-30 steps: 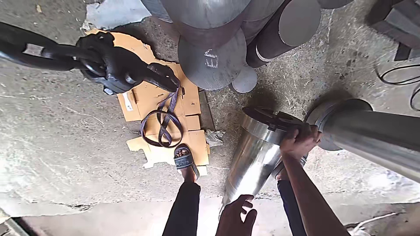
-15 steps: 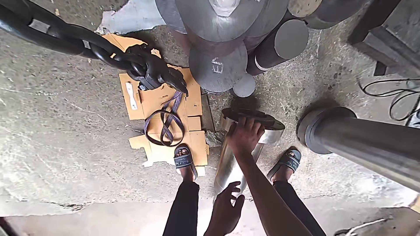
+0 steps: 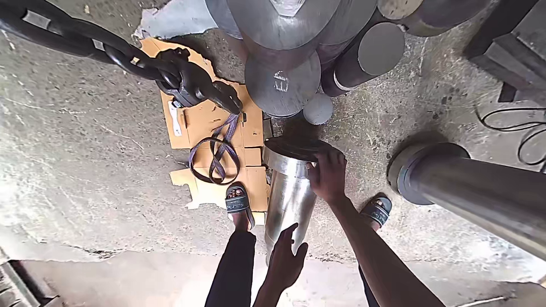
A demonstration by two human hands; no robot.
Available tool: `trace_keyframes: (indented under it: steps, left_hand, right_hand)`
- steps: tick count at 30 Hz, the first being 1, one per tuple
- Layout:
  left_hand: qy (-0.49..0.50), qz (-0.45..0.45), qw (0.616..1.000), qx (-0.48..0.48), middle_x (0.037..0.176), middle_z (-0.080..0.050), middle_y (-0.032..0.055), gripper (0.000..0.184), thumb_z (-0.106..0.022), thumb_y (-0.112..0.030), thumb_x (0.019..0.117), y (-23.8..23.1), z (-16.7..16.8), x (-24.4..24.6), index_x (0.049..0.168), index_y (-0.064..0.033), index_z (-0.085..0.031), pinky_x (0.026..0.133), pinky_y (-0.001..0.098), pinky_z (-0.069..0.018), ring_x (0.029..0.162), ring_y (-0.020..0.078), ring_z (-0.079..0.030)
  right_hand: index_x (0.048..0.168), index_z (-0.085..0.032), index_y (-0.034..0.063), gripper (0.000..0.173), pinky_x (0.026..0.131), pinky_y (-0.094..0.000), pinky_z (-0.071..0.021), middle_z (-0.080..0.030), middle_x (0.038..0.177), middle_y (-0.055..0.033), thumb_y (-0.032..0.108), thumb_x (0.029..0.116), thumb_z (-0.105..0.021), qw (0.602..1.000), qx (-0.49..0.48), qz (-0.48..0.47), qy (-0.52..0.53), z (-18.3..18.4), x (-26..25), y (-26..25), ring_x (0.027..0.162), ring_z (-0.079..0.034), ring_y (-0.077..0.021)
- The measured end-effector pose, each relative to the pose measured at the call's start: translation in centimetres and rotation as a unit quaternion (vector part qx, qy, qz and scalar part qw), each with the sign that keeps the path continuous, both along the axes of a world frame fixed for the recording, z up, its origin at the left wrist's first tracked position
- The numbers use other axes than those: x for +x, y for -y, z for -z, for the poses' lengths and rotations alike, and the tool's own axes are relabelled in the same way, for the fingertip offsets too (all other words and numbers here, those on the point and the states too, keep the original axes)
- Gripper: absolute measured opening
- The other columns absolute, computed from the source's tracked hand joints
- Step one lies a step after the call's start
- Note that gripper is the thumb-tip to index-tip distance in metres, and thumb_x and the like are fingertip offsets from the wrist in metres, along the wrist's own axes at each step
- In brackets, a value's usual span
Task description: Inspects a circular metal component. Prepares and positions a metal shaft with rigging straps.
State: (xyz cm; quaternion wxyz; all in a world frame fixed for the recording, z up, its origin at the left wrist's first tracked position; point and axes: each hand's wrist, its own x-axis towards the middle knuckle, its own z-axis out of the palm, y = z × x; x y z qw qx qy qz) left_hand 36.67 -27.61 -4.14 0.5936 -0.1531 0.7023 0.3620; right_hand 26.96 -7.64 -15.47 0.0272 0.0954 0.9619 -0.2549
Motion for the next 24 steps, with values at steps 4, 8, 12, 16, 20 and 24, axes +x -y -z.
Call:
trace_keyframes:
  steps: [4, 8, 12, 16, 20, 24]
  left_hand:
    - [0.004, -0.014, 1.0, 0.003, 0.15, -0.053, 0.0122, 0.057, -0.058, -0.033, 0.1005, 0.3, 0.5, -0.4, 0.154, -0.0158, -0.046, 0.101, 0.0429, -0.0544, 0.121, 0.0233, -0.064]
    - [0.006, -0.018, 1.0, 0.012, 0.151, -0.052, 0.0107, 0.056, -0.058, -0.033, 0.1003, 0.2, 0.2, -0.7, 0.153, -0.0163, -0.047, 0.099, 0.0419, -0.0552, 0.12, 0.0222, -0.065]
    - [-0.003, -0.035, 0.999, 0.009, 0.149, -0.053, 0.0112, 0.056, -0.059, -0.033, 0.1005, 0.4, 0.0, -1.0, 0.152, -0.0152, -0.048, 0.099, 0.0414, -0.0552, 0.12, 0.022, -0.064]
    - [-0.037, -0.029, 0.999, 0.008, 0.14, -0.058, 0.017, 0.052, -0.062, -0.026, 0.0969, 0.4, -0.7, -1.5, 0.142, -0.0015, -0.055, 0.106, 0.0395, -0.0509, 0.125, 0.0232, -0.061]
    - [-0.052, 0.033, 0.998, 0.015, 0.144, -0.057, 0.0211, 0.053, -0.061, -0.021, 0.097, 1.0, -2.1, -3.2, 0.141, 0.008, -0.054, 0.119, 0.0372, -0.0357, 0.139, 0.0252, -0.05]
    - [-0.054, 0.03, 0.998, 0.017, 0.137, -0.061, 0.0234, 0.051, -0.062, -0.017, 0.0948, 2.1, -3.0, -3.5, 0.135, 0.0129, -0.055, 0.117, 0.0355, -0.0378, 0.134, 0.0258, -0.055]
  right_hand:
    - [0.103, -0.071, 0.0157, 0.048, 0.088, -0.0584, -0.0421, -0.064, 0.107, -0.0164, 0.051, 0.0977, -0.039, 0.995, 0.074, 0.009, -0.073, 1.3, -1.5, 4.2, 0.104, -0.058, -0.0396]
    - [0.103, -0.07, 0.0169, 0.04, 0.087, -0.0585, -0.0436, -0.066, 0.106, -0.0143, 0.047, 0.0977, -0.044, 0.992, 0.113, 0.006, -0.047, 0.5, -3.0, 7.7, 0.105, -0.06, -0.039]
    - [0.102, -0.071, 0.0159, 0.034, 0.085, -0.0561, -0.0451, -0.066, 0.107, -0.0137, 0.044, 0.0985, -0.051, 0.992, 0.121, 0.001, -0.016, -0.4, -4.8, 11.9, 0.102, -0.061, -0.0368]
    - [0.11, -0.07, 0.0169, 0.03, 0.088, -0.0532, -0.047, -0.066, 0.115, -0.0109, 0.042, 0.0996, -0.056, 0.992, 0.121, 0.0, 0.032, -0.8, -6.6, 16.3, 0.109, -0.062, -0.032]
    - [0.12, -0.068, 0.0174, 0.031, 0.091, -0.0511, -0.0454, -0.065, 0.124, -0.0106, 0.038, 0.0978, -0.06, 0.992, 0.117, -0.001, 0.055, -1.1, -7.4, 19.3, 0.115, -0.06, -0.0295]
    - [0.117, -0.069, 0.0171, 0.026, 0.092, -0.0517, -0.044, -0.066, 0.121, -0.0102, 0.021, 0.0929, -0.063, 0.991, 0.112, 0.005, 0.069, -1.4, -8.4, 21.3, 0.114, -0.061, -0.0283]
